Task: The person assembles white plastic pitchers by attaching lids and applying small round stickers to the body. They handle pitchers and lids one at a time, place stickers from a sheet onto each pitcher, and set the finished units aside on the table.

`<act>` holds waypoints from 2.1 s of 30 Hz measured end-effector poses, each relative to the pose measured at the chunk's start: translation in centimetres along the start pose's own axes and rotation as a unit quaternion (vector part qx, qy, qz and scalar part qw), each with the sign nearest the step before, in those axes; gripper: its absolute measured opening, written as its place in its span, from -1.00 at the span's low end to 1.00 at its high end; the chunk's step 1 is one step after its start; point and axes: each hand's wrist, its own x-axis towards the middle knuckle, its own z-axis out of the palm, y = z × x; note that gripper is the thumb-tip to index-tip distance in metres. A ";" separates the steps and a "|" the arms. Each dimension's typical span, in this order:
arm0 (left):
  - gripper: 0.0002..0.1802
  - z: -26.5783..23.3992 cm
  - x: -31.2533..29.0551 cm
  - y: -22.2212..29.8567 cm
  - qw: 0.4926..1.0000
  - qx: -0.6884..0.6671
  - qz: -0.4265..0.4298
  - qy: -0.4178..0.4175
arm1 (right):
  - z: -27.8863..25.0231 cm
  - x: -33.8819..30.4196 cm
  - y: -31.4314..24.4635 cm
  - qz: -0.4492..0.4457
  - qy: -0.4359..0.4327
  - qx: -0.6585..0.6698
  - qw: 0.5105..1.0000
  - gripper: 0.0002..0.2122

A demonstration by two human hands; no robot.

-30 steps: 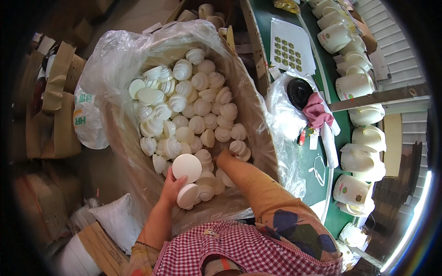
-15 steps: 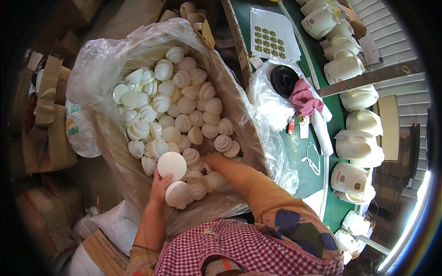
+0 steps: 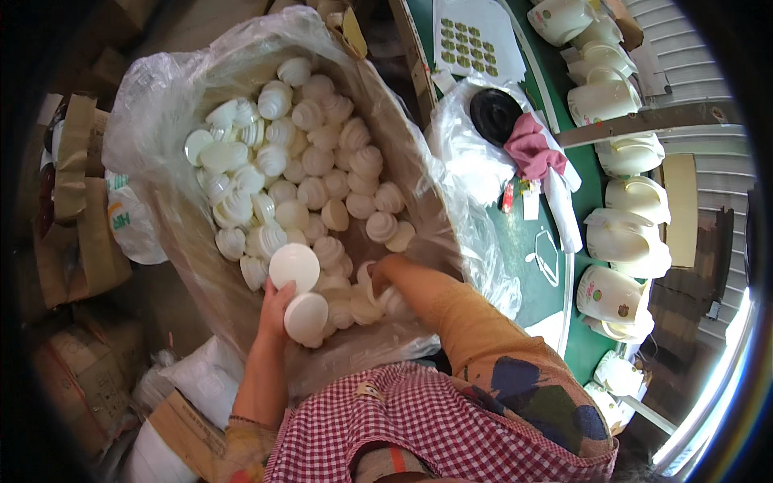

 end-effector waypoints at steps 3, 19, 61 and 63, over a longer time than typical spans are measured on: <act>-0.44 -0.1 1.7 -4.1 0.998 0.029 -0.054 0.016 | 0.7 -2.1 0.2 -0.008 -0.046 0.057 0.997 -0.22; -0.47 -1.4 2.2 -13.0 0.907 -0.045 -0.415 -0.061 | -0.6 -7.1 1.8 0.031 -0.191 0.426 0.884 -0.21; -0.56 63.7 -19.3 -22.0 0.686 0.441 -0.109 -0.569 | 42.8 -61.6 34.0 0.357 0.907 0.188 0.116 -0.55; -0.57 67.7 -19.0 -23.9 0.634 0.498 -0.127 -0.578 | 43.9 -61.0 36.0 0.362 0.904 0.200 0.107 -0.53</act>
